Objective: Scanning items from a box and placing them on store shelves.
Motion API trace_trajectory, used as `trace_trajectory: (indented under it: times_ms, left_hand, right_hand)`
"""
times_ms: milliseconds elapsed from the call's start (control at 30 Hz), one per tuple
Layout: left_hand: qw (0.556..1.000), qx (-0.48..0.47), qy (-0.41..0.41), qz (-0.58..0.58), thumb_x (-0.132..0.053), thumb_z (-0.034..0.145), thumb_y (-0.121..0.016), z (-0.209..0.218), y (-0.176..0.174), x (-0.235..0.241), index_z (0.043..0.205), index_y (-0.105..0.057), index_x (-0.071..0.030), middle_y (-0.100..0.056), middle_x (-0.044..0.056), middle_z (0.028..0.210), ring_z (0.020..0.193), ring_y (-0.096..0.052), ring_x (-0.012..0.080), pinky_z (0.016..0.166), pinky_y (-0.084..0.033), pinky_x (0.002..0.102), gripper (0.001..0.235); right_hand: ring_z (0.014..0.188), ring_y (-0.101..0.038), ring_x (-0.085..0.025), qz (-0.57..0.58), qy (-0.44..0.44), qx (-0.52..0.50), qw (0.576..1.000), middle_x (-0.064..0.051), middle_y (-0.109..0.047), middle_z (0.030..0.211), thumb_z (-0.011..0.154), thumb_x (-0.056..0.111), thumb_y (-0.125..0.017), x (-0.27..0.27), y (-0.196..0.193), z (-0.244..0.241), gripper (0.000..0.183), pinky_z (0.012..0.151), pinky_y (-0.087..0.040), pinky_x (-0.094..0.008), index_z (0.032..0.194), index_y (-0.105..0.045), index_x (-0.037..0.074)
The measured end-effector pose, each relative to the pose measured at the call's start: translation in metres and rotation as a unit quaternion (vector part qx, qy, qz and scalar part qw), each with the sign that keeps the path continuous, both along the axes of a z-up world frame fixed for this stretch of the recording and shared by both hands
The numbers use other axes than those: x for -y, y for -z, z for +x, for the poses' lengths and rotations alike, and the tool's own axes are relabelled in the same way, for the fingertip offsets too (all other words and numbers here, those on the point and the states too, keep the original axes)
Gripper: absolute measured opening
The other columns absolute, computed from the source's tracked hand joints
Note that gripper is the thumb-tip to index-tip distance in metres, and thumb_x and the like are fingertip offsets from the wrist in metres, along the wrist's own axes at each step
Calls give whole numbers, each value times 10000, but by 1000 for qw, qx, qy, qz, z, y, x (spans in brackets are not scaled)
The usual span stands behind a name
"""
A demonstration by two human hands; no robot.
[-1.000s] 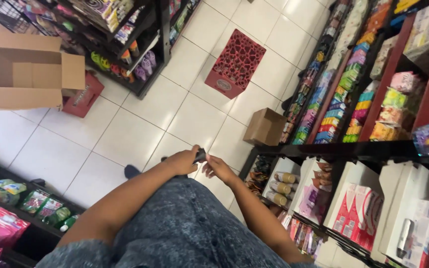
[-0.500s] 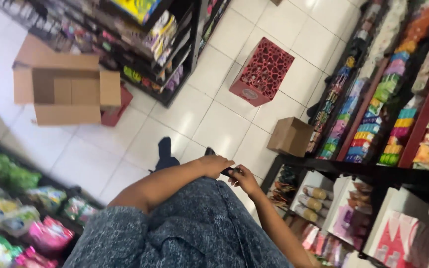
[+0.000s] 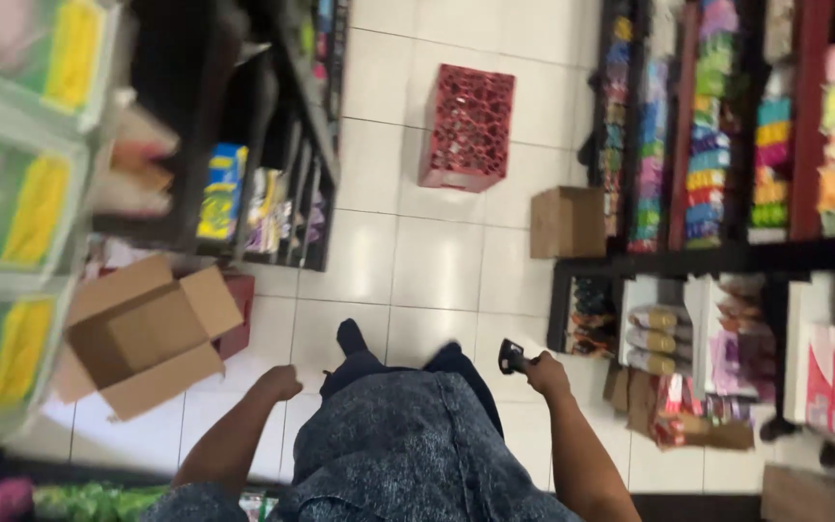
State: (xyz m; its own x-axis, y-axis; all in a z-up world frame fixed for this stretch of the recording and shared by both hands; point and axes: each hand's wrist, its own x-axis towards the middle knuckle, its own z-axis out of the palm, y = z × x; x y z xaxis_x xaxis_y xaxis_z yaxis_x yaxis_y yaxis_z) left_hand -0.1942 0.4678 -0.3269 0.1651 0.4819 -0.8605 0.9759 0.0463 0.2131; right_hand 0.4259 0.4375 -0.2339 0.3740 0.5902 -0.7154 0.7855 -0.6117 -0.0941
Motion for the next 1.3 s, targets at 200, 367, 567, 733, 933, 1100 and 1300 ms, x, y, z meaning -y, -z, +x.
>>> trace_trajectory:
  times_ms: [200, 367, 567, 733, 933, 1100, 1300]
  left_hand:
    - [996, -10, 87, -13, -330, 858, -668, 61, 22, -106, 1153, -716, -5, -694, 240, 1206, 1151, -673, 370, 1012, -535, 440, 441]
    - [994, 64, 57, 62, -410, 869, -671, 214, 49, -210, 1238, -669, -53, -676, 209, 1254, 1191, -641, 374, 1025, -519, 443, 514]
    - [954, 264, -96, 101, -332, 912, -672, 390, -10, -299, 1244, -665, -109, -742, 137, 1174, 1090, -708, 314, 952, -554, 402, 400]
    - [944, 295, -108, 97, -358, 919, -669, 440, -6, -329, 1230, -670, -119, -753, 122, 1155, 1061, -716, 306, 948, -556, 395, 392]
    - [981, 124, -144, 31, -352, 895, -648, 403, 38, -371, 1206, -700, -82, -729, 163, 1199, 1142, -681, 328, 1008, -526, 401, 415]
    - [994, 22, 96, -39, -413, 975, -543, 382, 100, -439, 1129, -760, -22, -731, 196, 1200, 1154, -681, 352, 1029, -523, 427, 473]
    - [997, 69, 39, 24, -416, 917, -596, 417, 143, -555, 1215, -683, -64, -694, 184, 1238, 1176, -649, 364, 1033, -506, 456, 470]
  right_hand:
    - [734, -755, -263, 58, 217, -15, 974, -135, -792, 783, 806, 394, -756, 47, 11, 44, 467, 723, -594, -393, 1053, -678, 5]
    - [777, -703, -257, 171, -189, 40, 966, -82, -754, 824, 831, 346, -707, 119, 112, 142, 221, 678, -560, -406, 1006, -828, 289]
    - [811, -689, -244, -52, 73, -41, 995, -190, -752, 907, 816, 486, -864, 82, 106, 227, 548, 771, -570, -363, 972, -765, -31]
    - [538, -673, -218, -148, 239, -152, 948, -194, -769, 779, 875, 461, -730, -26, 24, 254, 494, 495, -550, -332, 867, -773, -32]
    - [563, -715, -240, -90, 319, -185, 925, -183, -771, 789, 841, 300, -709, -138, -14, 268, 355, 494, -548, -354, 1059, -610, 38]
    - [561, -734, -223, -87, 347, -249, 900, -187, -777, 779, 882, 278, -637, -167, 35, 278, 366, 487, -568, -330, 1071, -620, -35]
    - [538, -714, -243, -139, 371, -249, 884, -217, -750, 756, 962, 294, -606, -182, 52, 256, 385, 493, -551, -350, 1102, -488, -46]
